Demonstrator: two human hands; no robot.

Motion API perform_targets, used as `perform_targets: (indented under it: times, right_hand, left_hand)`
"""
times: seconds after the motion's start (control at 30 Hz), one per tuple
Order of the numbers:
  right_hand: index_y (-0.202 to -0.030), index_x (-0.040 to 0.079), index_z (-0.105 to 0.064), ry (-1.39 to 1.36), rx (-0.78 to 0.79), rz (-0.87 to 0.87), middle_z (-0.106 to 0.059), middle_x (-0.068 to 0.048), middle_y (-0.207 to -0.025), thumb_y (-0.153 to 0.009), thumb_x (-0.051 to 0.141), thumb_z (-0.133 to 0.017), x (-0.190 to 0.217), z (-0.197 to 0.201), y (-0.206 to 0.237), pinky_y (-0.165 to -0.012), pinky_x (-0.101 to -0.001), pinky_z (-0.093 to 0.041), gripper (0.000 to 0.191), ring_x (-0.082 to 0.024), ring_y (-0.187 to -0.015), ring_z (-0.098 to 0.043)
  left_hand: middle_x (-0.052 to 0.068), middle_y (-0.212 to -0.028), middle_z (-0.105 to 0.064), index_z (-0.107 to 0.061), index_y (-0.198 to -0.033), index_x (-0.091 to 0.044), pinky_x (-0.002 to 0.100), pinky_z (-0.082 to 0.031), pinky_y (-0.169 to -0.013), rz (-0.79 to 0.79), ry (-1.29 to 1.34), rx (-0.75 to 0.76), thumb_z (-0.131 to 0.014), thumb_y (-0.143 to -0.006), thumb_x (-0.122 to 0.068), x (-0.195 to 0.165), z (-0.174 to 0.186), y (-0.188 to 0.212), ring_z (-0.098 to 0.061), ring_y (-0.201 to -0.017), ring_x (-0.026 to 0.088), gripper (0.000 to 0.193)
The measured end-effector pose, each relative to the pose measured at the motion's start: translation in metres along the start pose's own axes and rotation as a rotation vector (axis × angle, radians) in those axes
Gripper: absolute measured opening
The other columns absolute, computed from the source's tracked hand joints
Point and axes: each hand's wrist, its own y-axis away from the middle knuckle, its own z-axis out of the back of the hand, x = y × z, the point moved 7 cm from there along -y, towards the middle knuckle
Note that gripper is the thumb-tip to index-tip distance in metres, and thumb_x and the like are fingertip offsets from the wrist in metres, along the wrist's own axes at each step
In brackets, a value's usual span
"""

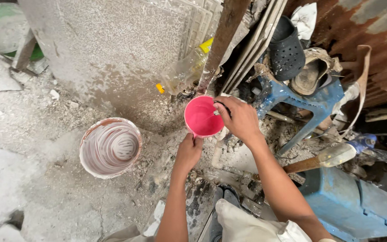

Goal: The person brushes a brown liquid coating along a decorative plaster molding strip, then carries a plastic bowl to a gypsum powder bag, pours water from a pink cup into the bowl, scoops gypsum powder from the bag into the bowl by hand, and kneads and mixes the powder and water into a slurry with their hand.

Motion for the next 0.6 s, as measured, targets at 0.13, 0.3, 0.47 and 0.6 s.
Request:
perform_targets:
  times: [0.13, 0.3, 0.47, 0.6]
  right_hand:
    - [-0.114, 0.018, -0.074, 0.035, -0.019, 0.031, -0.074, -0.007, -0.1, -0.103, 0.035, -0.058, 0.001, -0.001, 0.003, -0.065, -0.0444, -0.055, 0.026, -0.034, -0.081, -0.071]
    - [-0.115, 0.018, -0.072, 0.036, -0.034, 0.041, -0.075, -0.006, -0.101, -0.102, 0.035, -0.057, -0.002, -0.005, 0.002, -0.064, -0.0426, -0.056, 0.027, -0.032, -0.079, -0.072]
    - [-0.117, 0.014, -0.07, -0.013, -0.035, 0.074, -0.074, -0.007, -0.101, -0.105, 0.032, -0.053, -0.006, -0.003, 0.005, -0.066, -0.0428, -0.056, 0.028, -0.032, -0.081, -0.073]
    - [-0.118, 0.013, -0.069, -0.031, -0.009, 0.042, -0.074, -0.008, -0.102, -0.105, 0.032, -0.051, -0.011, -0.005, 0.005, -0.064, -0.0433, -0.056, 0.029, -0.032, -0.08, -0.073]
  left_hand:
    - [0.028, -0.09, -0.071, -0.062, -0.101, 0.002, 0.051, -0.051, -0.075, 0.029, 0.011, -0.049, -0.054, -0.099, -0.033, -0.008, 0.013, 0.021, -0.069, -0.086, 0.046, 0.036]
    - [0.021, -0.078, -0.071, -0.06, -0.102, 0.001, 0.046, -0.053, -0.068, 0.005, 0.053, -0.085, -0.053, -0.1, -0.034, -0.029, 0.031, 0.029, -0.071, -0.073, 0.037, 0.036]
    - [0.016, -0.068, -0.068, -0.058, -0.098, 0.001, 0.041, -0.052, -0.063, 0.056, 0.07, -0.008, -0.052, -0.101, -0.034, -0.041, 0.036, 0.031, -0.07, -0.063, 0.028, 0.036]
    - [0.013, -0.069, -0.068, -0.057, -0.095, 0.0, 0.04, -0.052, -0.062, 0.029, 0.057, -0.006, -0.052, -0.1, -0.034, -0.047, 0.032, 0.029, -0.072, -0.064, 0.026, 0.035]
